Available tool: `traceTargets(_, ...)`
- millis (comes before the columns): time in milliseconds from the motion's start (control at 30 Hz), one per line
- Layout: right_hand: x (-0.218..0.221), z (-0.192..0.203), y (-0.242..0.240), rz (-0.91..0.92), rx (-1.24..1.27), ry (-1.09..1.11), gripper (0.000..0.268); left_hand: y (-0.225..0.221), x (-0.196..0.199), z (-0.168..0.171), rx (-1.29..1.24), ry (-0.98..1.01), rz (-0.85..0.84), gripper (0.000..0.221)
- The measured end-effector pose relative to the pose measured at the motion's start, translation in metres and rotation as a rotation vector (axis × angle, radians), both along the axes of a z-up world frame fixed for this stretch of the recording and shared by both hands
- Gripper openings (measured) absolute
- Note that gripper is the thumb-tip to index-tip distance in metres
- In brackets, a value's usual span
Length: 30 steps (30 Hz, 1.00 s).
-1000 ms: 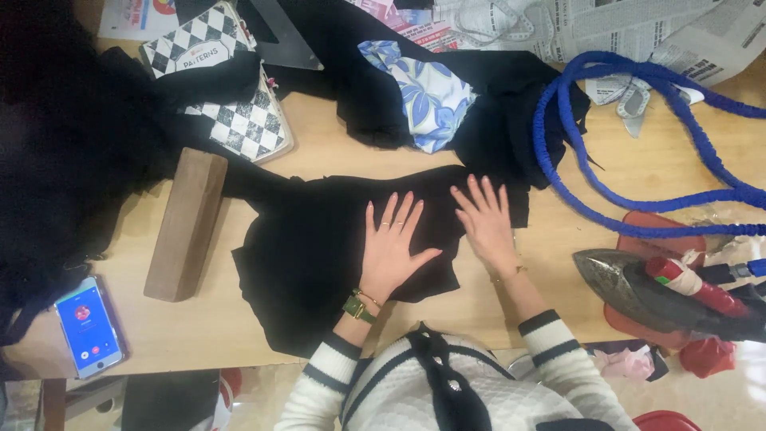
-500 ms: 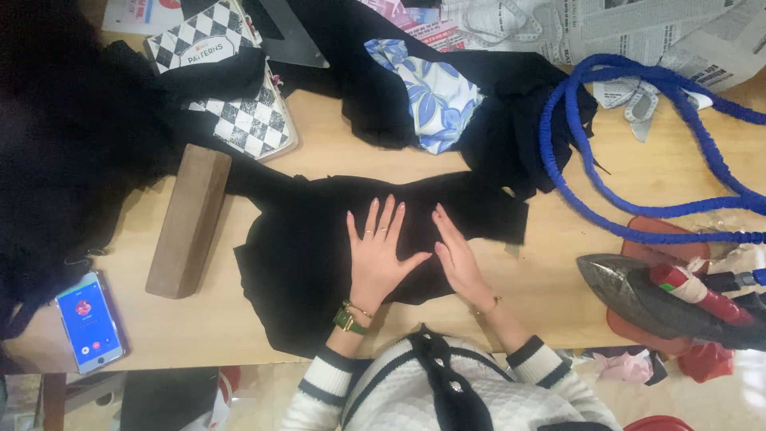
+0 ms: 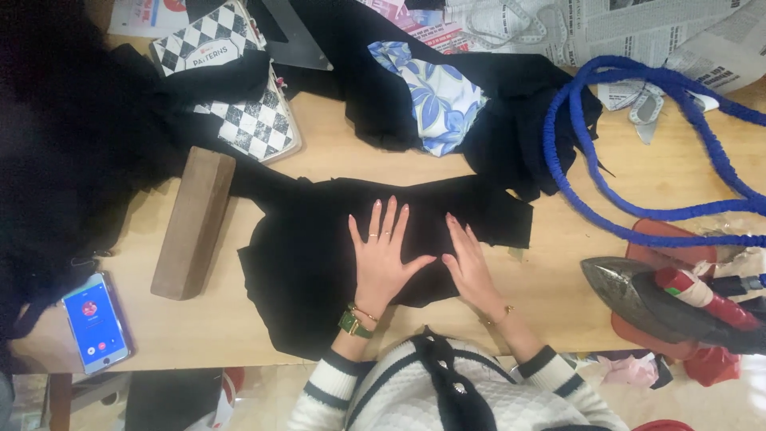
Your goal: The person is ironing and pressing various pieces of fabric on a workbench using a steam iron and a wooden clapper.
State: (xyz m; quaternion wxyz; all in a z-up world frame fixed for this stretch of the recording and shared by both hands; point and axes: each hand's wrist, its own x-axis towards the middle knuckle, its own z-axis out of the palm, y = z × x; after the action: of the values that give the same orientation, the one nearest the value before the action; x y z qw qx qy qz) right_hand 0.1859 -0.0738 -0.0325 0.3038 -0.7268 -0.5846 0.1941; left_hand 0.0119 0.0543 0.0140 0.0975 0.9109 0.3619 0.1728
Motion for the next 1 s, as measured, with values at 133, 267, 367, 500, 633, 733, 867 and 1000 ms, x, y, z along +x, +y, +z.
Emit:
traceTargets(133,0.013,0.009,0.005,-0.059,0.039,-0.048,0.061,-0.011,-0.001,0.007,0.014,-0.003,0.007,0.098)
traceTargets(267,0.045,0.035,0.052,-0.147,0.173,-0.109,0.053,-0.029,0.001,0.009,-0.006,-0.002,-0.021,0.096)
traceTargets(367,0.066,0.05,0.11,-0.175,0.241,-0.185,0.046,-0.038,0.004,0.015,-0.044,0.022,-0.052,0.093)
traceTargets(500,0.082,0.059,0.195,-0.181,0.355,-0.366,0.047,-0.043,0.007,0.015,-0.021,0.094,-0.057,0.087)
traceTargets(633,0.083,0.068,0.248,-0.196,0.295,-0.478,0.069,-0.04,0.004,0.02,-0.009,0.11,-0.03,0.084)
traceTargets(733,0.099,0.056,0.265,-0.213,0.21,-0.593,0.048,-0.033,-0.001,0.027,-0.054,0.094,-0.027,0.08)
traceTargets(867,0.116,0.068,0.247,-0.229,0.394,-0.263,0.005,-0.025,-0.002,0.031,-0.107,-0.042,0.046,0.069)
traceTargets(1000,0.106,0.109,0.185,-0.183,0.455,0.229,0.004,-0.018,0.003,0.041,-0.474,-0.375,0.109,0.066)
